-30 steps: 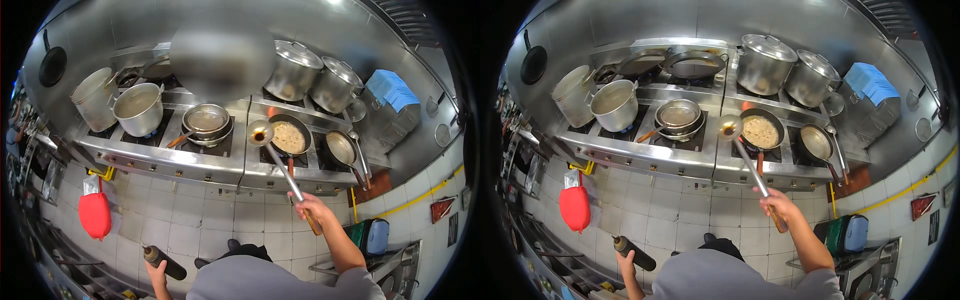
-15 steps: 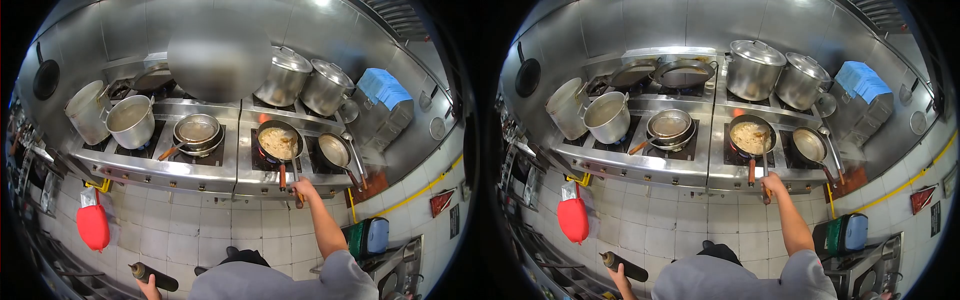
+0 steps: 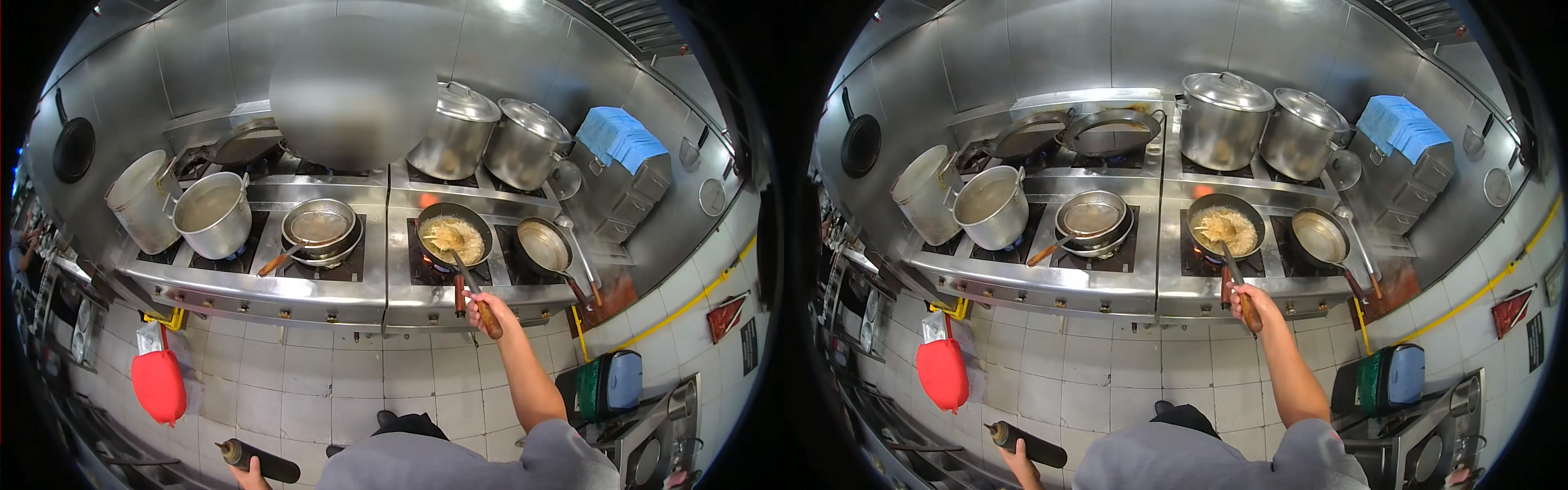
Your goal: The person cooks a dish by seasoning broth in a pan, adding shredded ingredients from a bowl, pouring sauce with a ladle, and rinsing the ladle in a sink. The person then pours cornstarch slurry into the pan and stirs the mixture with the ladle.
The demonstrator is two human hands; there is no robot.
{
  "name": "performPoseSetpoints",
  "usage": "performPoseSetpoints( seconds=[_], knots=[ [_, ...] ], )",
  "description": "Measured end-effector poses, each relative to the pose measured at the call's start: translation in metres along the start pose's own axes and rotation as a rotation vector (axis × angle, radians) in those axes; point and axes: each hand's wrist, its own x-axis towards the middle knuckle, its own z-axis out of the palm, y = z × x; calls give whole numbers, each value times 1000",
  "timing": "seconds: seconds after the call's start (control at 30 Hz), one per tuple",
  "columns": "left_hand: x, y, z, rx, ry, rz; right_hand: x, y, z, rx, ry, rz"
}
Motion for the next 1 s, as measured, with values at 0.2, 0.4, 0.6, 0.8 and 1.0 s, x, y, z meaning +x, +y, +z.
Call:
performPoseSetpoints(
  seconds=[0.2, 0.4, 0.6, 0.8, 1.0],
  knots=[
    [-1, 2, -1, -4, 29, 13, 0, 7, -13, -337, 250, -120],
    [-1, 8, -2, 58, 24, 20, 15, 5, -39, -397, 327, -210],
    [0, 10, -8, 80, 30, 20, 20, -4, -39, -478, 364, -251],
    [3, 8, -15, 82, 63, 67, 42, -11, -56, -657, 432, -265],
    [7, -3, -33, 34, 51, 59, 75, -14, -71, -1135, 563, -348]
  ],
)
